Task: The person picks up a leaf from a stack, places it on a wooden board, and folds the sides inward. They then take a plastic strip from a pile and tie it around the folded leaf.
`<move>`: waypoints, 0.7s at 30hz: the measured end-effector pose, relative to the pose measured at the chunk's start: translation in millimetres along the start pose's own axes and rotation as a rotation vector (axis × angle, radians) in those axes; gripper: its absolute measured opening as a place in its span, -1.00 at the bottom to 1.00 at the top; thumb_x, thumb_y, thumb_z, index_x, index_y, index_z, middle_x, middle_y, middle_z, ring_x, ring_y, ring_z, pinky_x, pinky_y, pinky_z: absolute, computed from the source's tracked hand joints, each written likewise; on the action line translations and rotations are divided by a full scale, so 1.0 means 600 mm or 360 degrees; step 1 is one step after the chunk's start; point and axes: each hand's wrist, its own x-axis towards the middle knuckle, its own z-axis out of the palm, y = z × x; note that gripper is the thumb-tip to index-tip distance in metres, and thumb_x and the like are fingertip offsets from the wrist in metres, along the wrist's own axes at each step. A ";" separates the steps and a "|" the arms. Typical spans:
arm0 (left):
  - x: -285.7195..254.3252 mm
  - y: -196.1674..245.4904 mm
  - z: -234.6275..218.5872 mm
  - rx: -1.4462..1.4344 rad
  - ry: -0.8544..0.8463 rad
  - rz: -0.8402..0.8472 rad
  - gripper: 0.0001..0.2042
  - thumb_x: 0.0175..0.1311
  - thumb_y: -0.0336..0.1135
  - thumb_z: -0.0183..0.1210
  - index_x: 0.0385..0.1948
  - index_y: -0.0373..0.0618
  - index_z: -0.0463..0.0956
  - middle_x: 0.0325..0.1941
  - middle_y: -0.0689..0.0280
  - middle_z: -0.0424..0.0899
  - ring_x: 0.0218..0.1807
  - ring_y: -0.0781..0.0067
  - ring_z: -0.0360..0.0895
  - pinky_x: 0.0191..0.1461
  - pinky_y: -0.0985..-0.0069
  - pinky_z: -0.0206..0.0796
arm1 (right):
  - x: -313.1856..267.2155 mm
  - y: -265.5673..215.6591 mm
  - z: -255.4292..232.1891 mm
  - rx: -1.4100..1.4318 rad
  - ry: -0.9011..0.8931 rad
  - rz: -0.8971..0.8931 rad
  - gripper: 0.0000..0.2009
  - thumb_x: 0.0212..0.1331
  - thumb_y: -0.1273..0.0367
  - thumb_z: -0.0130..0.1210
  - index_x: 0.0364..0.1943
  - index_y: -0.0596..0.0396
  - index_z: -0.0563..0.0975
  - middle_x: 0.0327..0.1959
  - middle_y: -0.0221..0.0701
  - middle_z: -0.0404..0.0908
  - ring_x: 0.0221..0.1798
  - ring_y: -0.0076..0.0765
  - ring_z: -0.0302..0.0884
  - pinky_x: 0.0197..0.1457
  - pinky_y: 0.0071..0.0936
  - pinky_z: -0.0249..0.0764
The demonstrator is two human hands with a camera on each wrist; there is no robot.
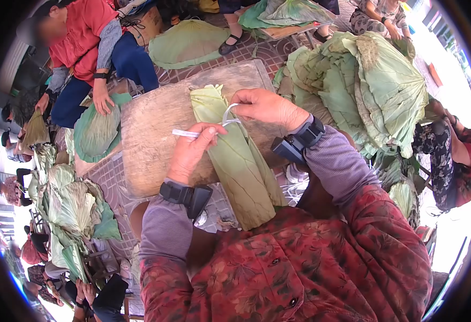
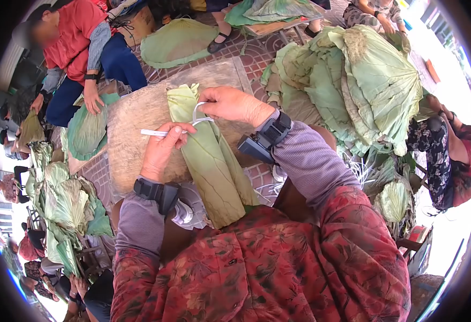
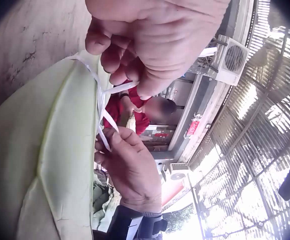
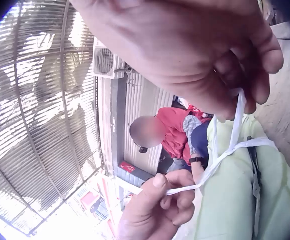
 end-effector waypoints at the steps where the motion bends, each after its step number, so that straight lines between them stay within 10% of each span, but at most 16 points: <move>1: 0.002 -0.009 -0.001 -0.0180 -0.0056 -0.0177 -0.81 0.13 -0.26 0.06 -0.52 -0.20 0.42 -0.49 0.46 0.44 -0.50 0.68 0.30 -0.44 0.71 0.15 | -0.003 -0.009 -0.002 0.0066 -0.0196 0.0229 -0.78 0.10 0.26 -0.05 -0.34 0.12 0.48 -0.63 -0.51 0.41 -0.52 -0.56 0.32 -0.38 -0.57 0.30; 8: 0.016 -0.026 0.014 -0.0122 0.0117 -0.0216 -0.88 0.10 -0.36 0.08 -0.40 -0.18 0.40 -0.51 0.44 0.42 -0.51 0.67 0.29 -0.47 0.69 0.14 | -0.017 -0.022 0.011 -0.0085 -0.0495 -0.0190 -0.74 0.09 0.20 -0.04 -0.35 0.11 0.49 -0.68 -0.47 0.39 -0.54 -0.54 0.34 -0.39 -0.54 0.30; 13: 0.023 -0.040 0.022 0.0838 0.0092 0.0565 -0.93 0.03 -0.47 0.06 -0.44 -0.21 0.43 -0.46 0.28 0.43 -0.46 0.42 0.37 -0.35 0.57 0.24 | -0.005 -0.017 0.029 0.0280 -0.0311 -0.0720 -0.74 0.17 0.22 -0.11 -0.32 0.15 0.45 -0.59 -0.45 0.37 -0.53 -0.56 0.32 -0.37 -0.58 0.30; 16: 0.029 -0.042 0.021 0.0627 0.0080 0.0481 -0.94 0.04 -0.48 0.04 -0.46 -0.23 0.45 -0.46 0.25 0.44 -0.43 0.35 0.40 -0.32 0.57 0.24 | 0.001 -0.027 0.020 0.0456 -0.0123 -0.0305 -0.74 0.19 0.22 -0.14 -0.24 0.13 0.42 -0.51 -0.42 0.37 -0.48 -0.57 0.33 -0.34 -0.58 0.30; 18: 0.028 -0.034 0.011 0.0708 0.0022 0.0480 -0.92 0.03 -0.48 0.05 -0.43 -0.23 0.45 -0.45 0.25 0.45 -0.41 0.37 0.41 -0.31 0.57 0.24 | 0.002 -0.024 0.022 0.0286 -0.0222 -0.0171 -0.76 0.15 0.27 -0.10 -0.18 0.12 0.39 -0.43 -0.36 0.41 -0.41 -0.45 0.39 -0.28 -0.53 0.34; 21: 0.024 -0.031 0.006 0.0729 -0.0038 0.0398 -0.91 0.04 -0.47 0.05 -0.41 -0.23 0.45 -0.46 0.29 0.46 -0.42 0.46 0.40 -0.34 0.59 0.24 | 0.013 0.027 0.060 -0.0446 0.0148 -0.0721 -0.74 -0.03 0.31 -0.01 -0.24 0.11 0.44 -0.36 -0.23 0.50 -0.28 -0.08 0.45 -0.19 -0.31 0.36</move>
